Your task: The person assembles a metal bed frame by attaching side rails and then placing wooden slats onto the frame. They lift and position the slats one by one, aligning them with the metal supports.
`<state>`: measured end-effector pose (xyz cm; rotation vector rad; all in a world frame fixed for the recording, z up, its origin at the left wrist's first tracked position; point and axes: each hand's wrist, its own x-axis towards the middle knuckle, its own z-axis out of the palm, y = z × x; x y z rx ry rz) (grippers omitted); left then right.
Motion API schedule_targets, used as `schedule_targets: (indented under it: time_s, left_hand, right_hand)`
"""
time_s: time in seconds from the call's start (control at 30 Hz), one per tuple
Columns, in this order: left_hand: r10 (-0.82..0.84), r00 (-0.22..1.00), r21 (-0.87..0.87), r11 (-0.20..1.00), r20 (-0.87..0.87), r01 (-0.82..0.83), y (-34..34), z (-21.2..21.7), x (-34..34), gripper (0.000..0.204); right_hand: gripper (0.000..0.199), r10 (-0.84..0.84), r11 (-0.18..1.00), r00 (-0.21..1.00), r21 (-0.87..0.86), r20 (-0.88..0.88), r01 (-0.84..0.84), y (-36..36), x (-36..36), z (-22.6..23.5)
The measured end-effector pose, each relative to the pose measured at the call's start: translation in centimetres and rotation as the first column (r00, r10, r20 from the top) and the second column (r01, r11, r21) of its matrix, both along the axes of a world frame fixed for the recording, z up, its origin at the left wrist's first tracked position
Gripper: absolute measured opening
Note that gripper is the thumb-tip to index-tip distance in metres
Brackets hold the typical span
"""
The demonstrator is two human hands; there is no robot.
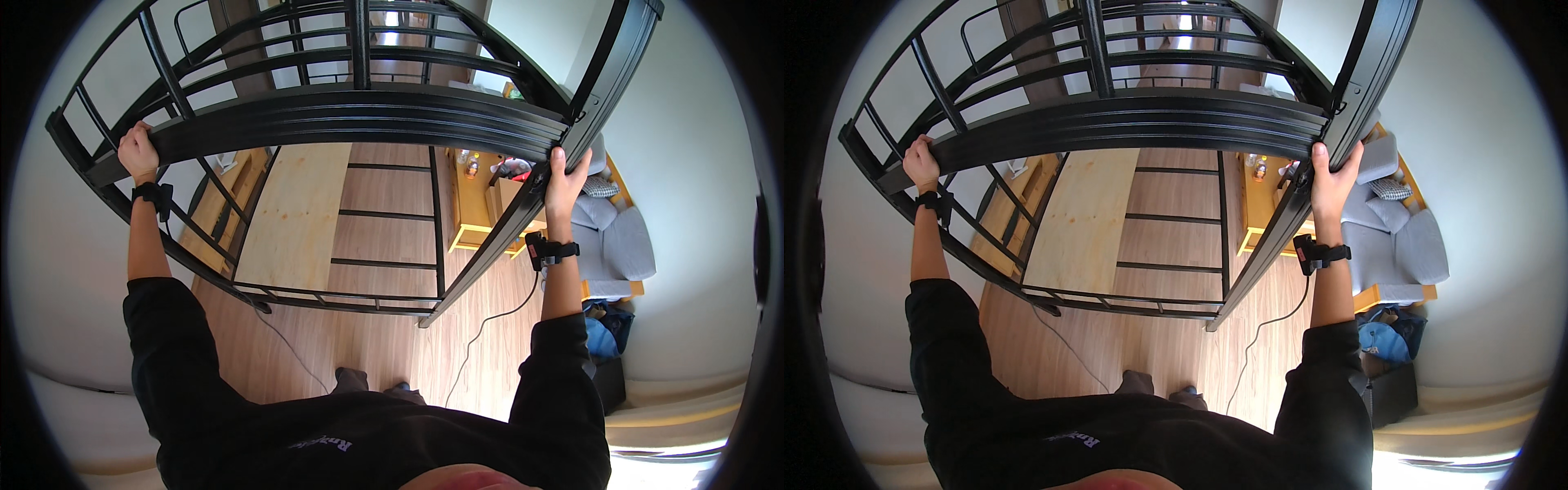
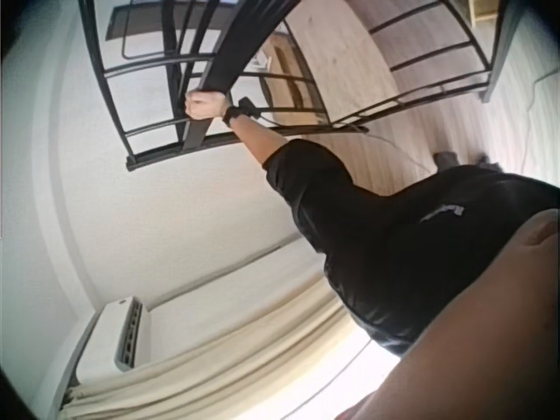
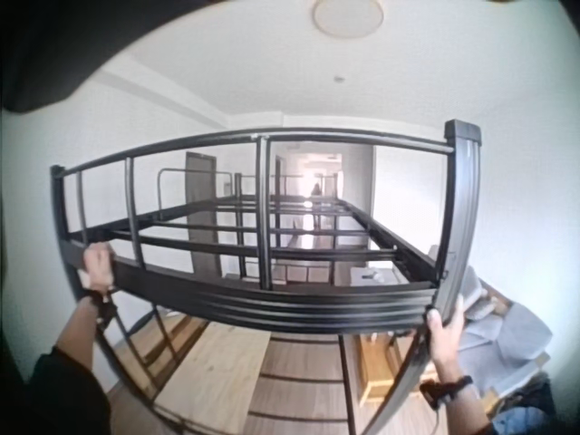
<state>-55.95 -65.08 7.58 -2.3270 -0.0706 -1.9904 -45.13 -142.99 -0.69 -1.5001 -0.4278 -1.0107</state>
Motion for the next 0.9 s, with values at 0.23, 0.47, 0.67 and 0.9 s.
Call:
schedule_targets:
  time_s: [0.23,0.47,0.67,0.9]
  left_hand:
    - [-0.010,1.000,-0.002,1.000,-0.019,0.010,0.12,0.01,-0.03,0.032]
    - [-0.016,1.000,-0.030,0.999,0.002,0.016,-0.12,0.03,0.10,0.033]
    - [-0.002,1.000,-0.025,1.000,-0.023,0.001,-0.14,0.13,-0.04,0.034]
    - [-0.018,1.000,-0.020,1.000,-0.008,0.018,0.21,0.11,0.21,0.034]
  right_hand:
    - [0.048,-0.008,1.000,0.999,-0.029,0.032,0.009,-0.04,0.14,0.01]
    - [0.044,-0.031,0.999,0.999,-0.033,0.034,0.032,-0.03,0.25,-0.11]
    - [0.043,0.029,1.000,1.000,0.006,0.008,-0.029,0.22,-0.18,0.07]
    - [0.042,0.077,0.996,0.997,0.043,-0.021,-0.076,0.37,-0.41,0.18]
